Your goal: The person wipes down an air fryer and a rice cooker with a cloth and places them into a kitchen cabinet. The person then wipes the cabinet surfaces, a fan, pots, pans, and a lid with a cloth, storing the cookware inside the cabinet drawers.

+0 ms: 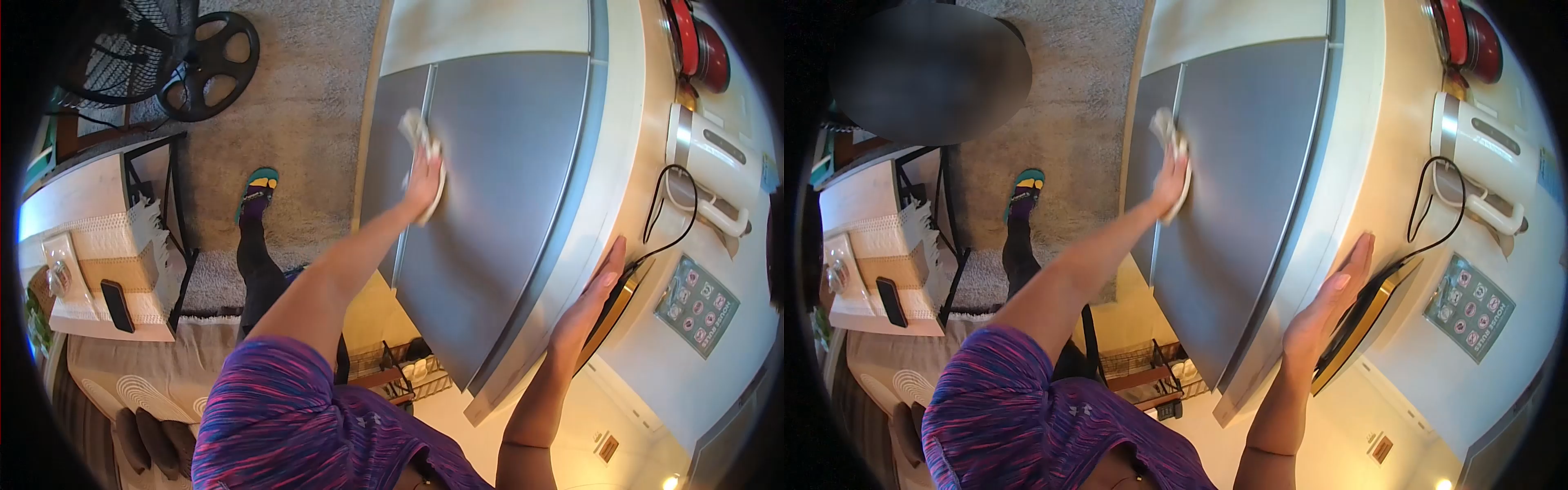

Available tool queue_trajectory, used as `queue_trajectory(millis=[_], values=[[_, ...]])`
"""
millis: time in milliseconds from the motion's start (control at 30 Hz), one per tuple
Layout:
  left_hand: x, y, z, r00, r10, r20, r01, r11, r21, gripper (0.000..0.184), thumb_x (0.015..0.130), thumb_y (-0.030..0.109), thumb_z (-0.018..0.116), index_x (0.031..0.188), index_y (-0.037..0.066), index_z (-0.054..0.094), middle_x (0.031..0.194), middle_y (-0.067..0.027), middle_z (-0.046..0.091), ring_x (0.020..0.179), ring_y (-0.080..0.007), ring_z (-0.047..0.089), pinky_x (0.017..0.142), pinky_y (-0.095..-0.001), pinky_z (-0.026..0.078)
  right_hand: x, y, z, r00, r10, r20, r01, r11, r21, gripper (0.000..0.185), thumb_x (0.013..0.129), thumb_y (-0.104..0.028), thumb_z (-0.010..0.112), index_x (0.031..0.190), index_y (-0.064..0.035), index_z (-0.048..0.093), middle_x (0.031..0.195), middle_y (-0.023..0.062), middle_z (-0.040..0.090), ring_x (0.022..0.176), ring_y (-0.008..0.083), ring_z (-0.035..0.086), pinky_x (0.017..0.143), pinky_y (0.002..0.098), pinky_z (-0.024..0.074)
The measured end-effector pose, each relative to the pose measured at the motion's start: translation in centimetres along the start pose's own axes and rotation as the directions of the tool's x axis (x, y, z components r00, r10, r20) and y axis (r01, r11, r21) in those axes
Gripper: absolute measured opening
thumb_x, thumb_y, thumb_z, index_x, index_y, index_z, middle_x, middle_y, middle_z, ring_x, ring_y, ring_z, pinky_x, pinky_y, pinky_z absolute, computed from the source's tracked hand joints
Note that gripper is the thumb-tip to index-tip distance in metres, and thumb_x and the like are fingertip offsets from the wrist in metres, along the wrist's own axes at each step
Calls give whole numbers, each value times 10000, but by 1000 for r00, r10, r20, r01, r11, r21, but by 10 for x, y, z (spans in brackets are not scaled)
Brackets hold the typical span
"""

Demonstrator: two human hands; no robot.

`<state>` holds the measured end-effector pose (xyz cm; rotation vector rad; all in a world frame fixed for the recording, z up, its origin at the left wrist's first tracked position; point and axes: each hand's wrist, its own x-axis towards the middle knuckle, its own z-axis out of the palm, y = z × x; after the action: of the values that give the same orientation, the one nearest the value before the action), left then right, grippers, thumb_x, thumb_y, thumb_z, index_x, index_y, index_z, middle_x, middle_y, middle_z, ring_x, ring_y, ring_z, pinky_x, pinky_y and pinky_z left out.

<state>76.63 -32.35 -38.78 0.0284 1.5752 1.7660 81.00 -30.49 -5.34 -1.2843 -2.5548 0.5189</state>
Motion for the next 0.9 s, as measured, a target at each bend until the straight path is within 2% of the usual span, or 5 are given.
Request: queue_trajectory(millis=[167, 367, 600, 700, 900], values=[[-86, -46, -1, 958, -281, 60, 274, 955, 111, 595, 938, 382, 300, 1334, -58, 248, 1387, -253, 238, 1305, -385, 179, 1081, -380, 149, 1, -11, 0, 1000, -20, 0, 20, 995, -98, 715, 913, -544, 226, 1367, 8, 222, 1436, 137, 195, 1332, 250, 175, 1076, 348, 134], [113, 91, 26, 938, 325, -124, -335, 940, -67, 559, 919, 346, 325, 1316, -46, 308, 1385, -216, 284, 1287, -380, 232, 1082, -388, 153, -1, -3, -1, 1000, 18, 25, -18, 1000, -20, 727, 911, -549, 230, 1377, 8, 184, 1433, 138, 195, 1328, 243, 183, 1076, 346, 136], [-99, 107, 32, 804, 555, 215, -583, 807, 97, 586, 851, 273, 449, 1349, 13, 282, 1400, -225, 240, 1285, -434, 208, 1067, -491, 125, -1, -2, -2, 999, 25, 31, -25, 1000, -16, 742, 907, -560, 233, 1381, 7, 164, 1433, 134, 196, 1322, 238, 195, 1075, 343, 141], [-231, 17, 29, 998, 50, 40, -49, 998, -30, 565, 907, 285, 363, 1356, -26, 219, 1407, -253, 177, 1299, -435, 148, 1070, -460, 108, 0, 1, -2, 1000, 5, 15, -4, 1000, -8, 704, 921, -528, 200, 1371, 14, 197, 1432, 145, 198, 1326, 253, 183, 1078, 353, 125], [-135, -17, -13, 855, -513, -76, 515, 857, 9, 303, 937, 204, 367, 1124, -9, 473, 899, -188, 560, 820, -327, 550, 739, -390, 436, -3, -5, 3, 997, 73, 9, -72, 957, 282, 699, 928, -518, 202, 1375, 18, 177, 1436, 122, 187, 1320, 233, 194, 1076, 351, 141]])
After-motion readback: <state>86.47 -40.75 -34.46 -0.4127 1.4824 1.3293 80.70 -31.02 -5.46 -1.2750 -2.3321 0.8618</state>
